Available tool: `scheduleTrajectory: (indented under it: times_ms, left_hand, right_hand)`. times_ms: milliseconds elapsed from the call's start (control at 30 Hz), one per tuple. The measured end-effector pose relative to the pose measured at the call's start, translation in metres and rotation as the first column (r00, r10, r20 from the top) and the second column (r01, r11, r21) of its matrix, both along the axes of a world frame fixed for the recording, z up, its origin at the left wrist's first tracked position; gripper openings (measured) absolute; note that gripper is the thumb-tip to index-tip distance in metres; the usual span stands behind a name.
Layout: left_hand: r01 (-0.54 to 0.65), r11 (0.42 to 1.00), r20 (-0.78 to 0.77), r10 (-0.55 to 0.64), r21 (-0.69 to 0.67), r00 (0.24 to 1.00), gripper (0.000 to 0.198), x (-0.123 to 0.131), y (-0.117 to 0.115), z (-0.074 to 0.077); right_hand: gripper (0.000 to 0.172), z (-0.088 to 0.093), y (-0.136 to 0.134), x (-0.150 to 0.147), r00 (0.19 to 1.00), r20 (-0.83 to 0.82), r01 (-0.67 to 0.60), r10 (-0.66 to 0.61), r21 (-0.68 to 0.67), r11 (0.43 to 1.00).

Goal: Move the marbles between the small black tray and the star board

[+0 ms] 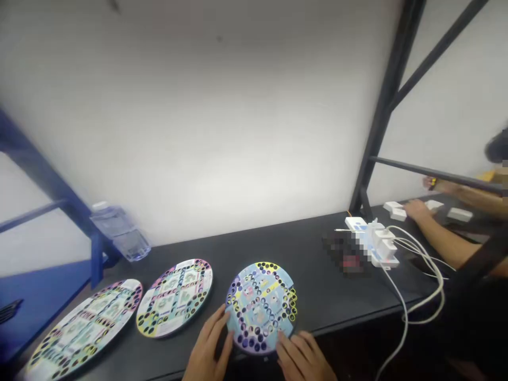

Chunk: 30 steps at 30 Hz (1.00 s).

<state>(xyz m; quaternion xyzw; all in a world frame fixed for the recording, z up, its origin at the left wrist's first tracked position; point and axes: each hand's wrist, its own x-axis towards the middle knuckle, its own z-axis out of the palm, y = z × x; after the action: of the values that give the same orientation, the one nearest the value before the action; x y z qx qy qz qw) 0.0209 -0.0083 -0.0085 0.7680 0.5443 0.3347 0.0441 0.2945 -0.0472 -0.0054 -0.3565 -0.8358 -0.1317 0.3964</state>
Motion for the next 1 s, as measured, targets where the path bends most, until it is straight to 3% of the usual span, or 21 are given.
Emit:
scheduleTrajectory:
  times_ms: [100,200,300,400,567,833,1000]
  left_hand:
    - [-0.03,0.997,0.011,0.031,-0.075,0.999,0.041,0.003,0.001,0.01]
    - [-0.039,0.988,0.0,0.039,-0.149,0.999,0.056,0.006,0.002,0.02]
    - [-0.011,0.98,-0.007,0.01,-0.197,1.0,0.062,0.006,0.0,0.025]
    - [0.074,0.973,0.009,-0.074,-0.217,0.997,0.07,0.003,-0.003,0.03]
    - [0.11,0.947,0.033,-0.105,-0.302,0.994,0.104,0.002,-0.005,0.034]
    - [0.034,0.969,0.02,-0.03,-0.244,0.999,0.092,0.009,-0.005,0.018]
    - [-0.012,0.97,0.037,0.022,-0.242,0.999,0.09,0.012,-0.002,0.015]
  right_hand:
    - [0.038,0.009,0.014,0.004,0.989,-0.145,0.012,-0.032,-0.135,0.991]
    - [0.039,0.017,0.048,0.014,0.939,-0.29,0.079,-0.183,-0.337,0.938]
    - [0.043,0.014,0.085,0.024,0.885,-0.364,0.053,-0.291,-0.541,0.839]
    - [0.036,0.003,0.106,0.027,0.823,-0.458,-0.092,-0.335,-0.69,0.718]
    - [0.039,-0.006,0.114,0.027,0.726,-0.566,-0.209,-0.391,-0.724,0.658]
    - [0.032,-0.014,0.126,0.025,0.726,-0.454,-0.047,-0.516,-0.782,0.622]
    - [0.027,-0.019,0.131,0.022,0.737,-0.4,0.018,-0.545,-0.794,0.607]
